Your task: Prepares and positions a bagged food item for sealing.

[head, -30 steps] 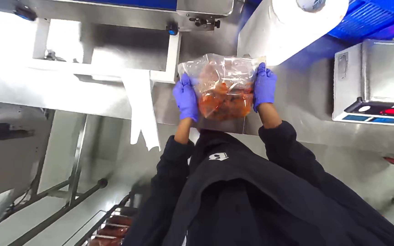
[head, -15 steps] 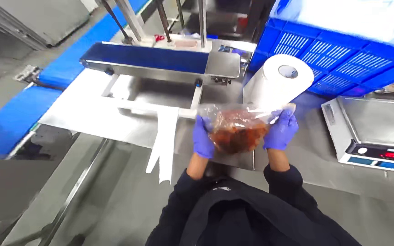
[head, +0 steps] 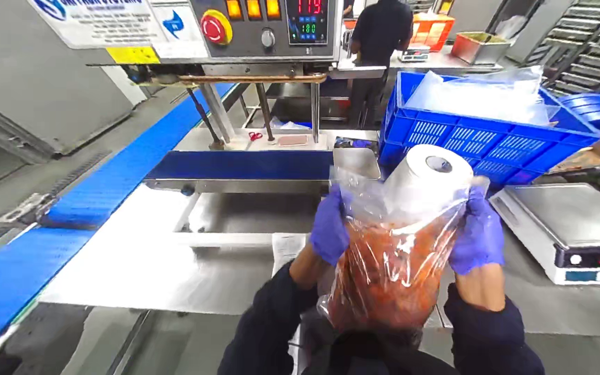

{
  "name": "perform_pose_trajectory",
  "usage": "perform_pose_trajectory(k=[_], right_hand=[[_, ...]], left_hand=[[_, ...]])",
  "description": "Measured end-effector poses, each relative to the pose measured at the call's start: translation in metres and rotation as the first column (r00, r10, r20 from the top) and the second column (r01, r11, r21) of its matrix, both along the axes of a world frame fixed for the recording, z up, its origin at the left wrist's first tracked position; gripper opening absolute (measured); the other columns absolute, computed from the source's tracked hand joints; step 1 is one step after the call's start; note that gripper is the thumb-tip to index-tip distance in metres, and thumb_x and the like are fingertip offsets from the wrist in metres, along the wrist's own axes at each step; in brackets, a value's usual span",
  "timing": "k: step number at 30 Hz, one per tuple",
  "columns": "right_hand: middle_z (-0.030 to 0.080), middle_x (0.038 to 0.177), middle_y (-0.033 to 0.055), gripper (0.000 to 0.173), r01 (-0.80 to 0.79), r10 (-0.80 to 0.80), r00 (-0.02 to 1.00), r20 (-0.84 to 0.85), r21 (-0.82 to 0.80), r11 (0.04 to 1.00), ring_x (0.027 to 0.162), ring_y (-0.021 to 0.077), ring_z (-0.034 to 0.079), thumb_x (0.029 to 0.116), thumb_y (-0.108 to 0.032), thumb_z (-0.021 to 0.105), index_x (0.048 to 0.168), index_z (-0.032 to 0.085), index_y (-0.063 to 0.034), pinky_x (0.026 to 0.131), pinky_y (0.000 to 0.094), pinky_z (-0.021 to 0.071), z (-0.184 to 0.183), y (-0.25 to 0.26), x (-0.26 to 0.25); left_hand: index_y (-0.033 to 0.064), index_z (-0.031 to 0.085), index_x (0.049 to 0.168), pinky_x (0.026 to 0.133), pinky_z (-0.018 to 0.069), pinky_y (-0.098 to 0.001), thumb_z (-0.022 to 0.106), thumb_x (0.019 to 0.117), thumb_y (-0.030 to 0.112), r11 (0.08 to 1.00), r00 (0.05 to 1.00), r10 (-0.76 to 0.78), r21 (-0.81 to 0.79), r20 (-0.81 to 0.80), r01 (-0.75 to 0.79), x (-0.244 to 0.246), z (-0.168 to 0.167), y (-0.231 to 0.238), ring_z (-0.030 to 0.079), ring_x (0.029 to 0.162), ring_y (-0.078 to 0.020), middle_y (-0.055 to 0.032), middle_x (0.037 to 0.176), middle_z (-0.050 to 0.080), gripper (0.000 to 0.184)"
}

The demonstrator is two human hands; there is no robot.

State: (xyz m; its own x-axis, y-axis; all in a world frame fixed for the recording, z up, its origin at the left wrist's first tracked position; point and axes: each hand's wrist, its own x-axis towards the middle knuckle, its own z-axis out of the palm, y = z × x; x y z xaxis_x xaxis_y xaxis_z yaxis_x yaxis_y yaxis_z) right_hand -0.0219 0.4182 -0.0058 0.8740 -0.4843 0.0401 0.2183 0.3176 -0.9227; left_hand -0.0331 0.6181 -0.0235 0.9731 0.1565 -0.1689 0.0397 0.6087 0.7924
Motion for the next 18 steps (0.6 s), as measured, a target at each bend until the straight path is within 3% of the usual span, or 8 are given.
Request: perform_pose_trajectory(k=[3, 6, 9, 12, 14, 16, 18], right_hand=[[0.065, 0.076, -0.0103, 0.032, -0.039, 0.049, 0.979, 0.199, -0.055, 0.998, 0.072, -0.0002, 0.065, 0.1119, -0.024, 0.034, 0.095, 0.061, -0.0189, 0.066, 0.0208, 0.058, 0.043, 0.012, 0.023], [0.064, 0.082, -0.0094, 0.034, 0.066, -0.01, 0.954, 0.301, -0.178, 0.982, 0.078, 0.002, 0.065, 0.112, -0.036, 0.035, 0.099, 0.062, -0.0204, 0.07, 0.0257, 0.0564, 0.089, 0.025, 0.063], [0.057, 0.082, -0.0077, 0.035, 0.168, -0.091, 0.914, 0.395, -0.166, 0.972, 0.077, 0.002, 0.06, 0.1119, -0.038, 0.035, 0.096, 0.058, -0.0176, 0.072, 0.0255, 0.0534, 0.117, 0.033, 0.116], [0.056, 0.087, -0.0014, 0.04, 0.241, -0.145, 0.923, 0.357, -0.243, 0.939, 0.08, 0.0062, 0.058, 0.1119, -0.037, 0.034, 0.104, 0.061, -0.0089, 0.077, 0.0304, 0.0519, 0.111, 0.036, 0.166], [0.063, 0.095, 0.0091, 0.045, 0.268, -0.179, 0.949, 0.261, -0.364, 0.892, 0.088, 0.0175, 0.062, 0.1112, -0.038, 0.037, 0.109, 0.065, -0.0026, 0.082, 0.0429, 0.0517, 0.087, 0.038, 0.203], [0.067, 0.103, 0.018, 0.047, 0.274, -0.201, 0.957, 0.207, -0.432, 0.859, 0.097, 0.0256, 0.064, 0.1109, -0.035, 0.039, 0.113, 0.067, 0.0029, 0.089, 0.0501, 0.0504, 0.055, 0.036, 0.242], [0.068, 0.098, 0.0152, 0.043, 0.321, -0.243, 0.941, 0.235, -0.398, 0.859, 0.094, 0.0195, 0.064, 0.1102, -0.031, 0.044, 0.11, 0.068, 0.0047, 0.089, 0.0425, 0.0504, 0.042, 0.035, 0.275]], left_hand=[[0.012, 0.06, 0.089, 0.065, 0.0542, -0.0221, 0.031, 0.1111, 0.021, 0.993, 0.97, -0.067, 0.11, 0.234, 0.042, 0.032, 0.037, 0.022, 0.06, 0.065, -0.0038, 0.0047, 0.07, 0.061, 0.038], [0.0123, 0.06, 0.105, 0.065, 0.049, -0.0254, 0.026, 0.1124, 0.037, 0.898, 0.944, -0.004, 0.417, 0.329, -0.142, 0.058, 0.084, 0.034, 0.053, 0.067, -0.0061, 0.0036, 0.077, 0.053, 0.043], [0.0182, 0.058, 0.093, 0.053, 0.0456, -0.0194, 0.026, 0.1109, 0.049, 0.855, 0.896, 0.212, 0.37, 0.389, -0.363, 0.103, 0.117, 0.026, 0.05, 0.055, -0.003, 0.007, 0.068, 0.051, 0.047], [0.0134, 0.06, 0.102, 0.056, 0.0462, -0.0316, 0.024, 0.1085, 0.058, 0.772, 0.907, 0.278, 0.489, 0.315, -0.406, 0.138, 0.11, 0.024, 0.05, 0.062, -0.0124, -0.0014, 0.074, 0.051, 0.058], [0.0092, 0.062, 0.104, 0.065, 0.0485, -0.0382, 0.024, 0.1093, 0.055, 0.739, 0.89, 0.333, 0.5, 0.311, -0.451, 0.176, 0.095, 0.023, 0.053, 0.07, -0.0163, -0.0047, 0.08, 0.055, 0.06], [0.0065, 0.062, 0.101, 0.067, 0.0519, -0.032, 0.029, 0.1118, 0.043, 0.738, 0.834, 0.396, 0.408, 0.384, -0.538, 0.217, 0.065, 0.025, 0.056, 0.068, -0.0109, -0.0017, 0.078, 0.058, 0.05], [-0.0001, 0.067, 0.106, 0.068, 0.0574, -0.0287, 0.033, 0.113, 0.028, 0.711, 0.743, 0.466, 0.297, 0.481, -0.638, 0.248, 0.054, 0.027, 0.064, 0.067, -0.0085, -0.0038, 0.079, 0.067, 0.045]])
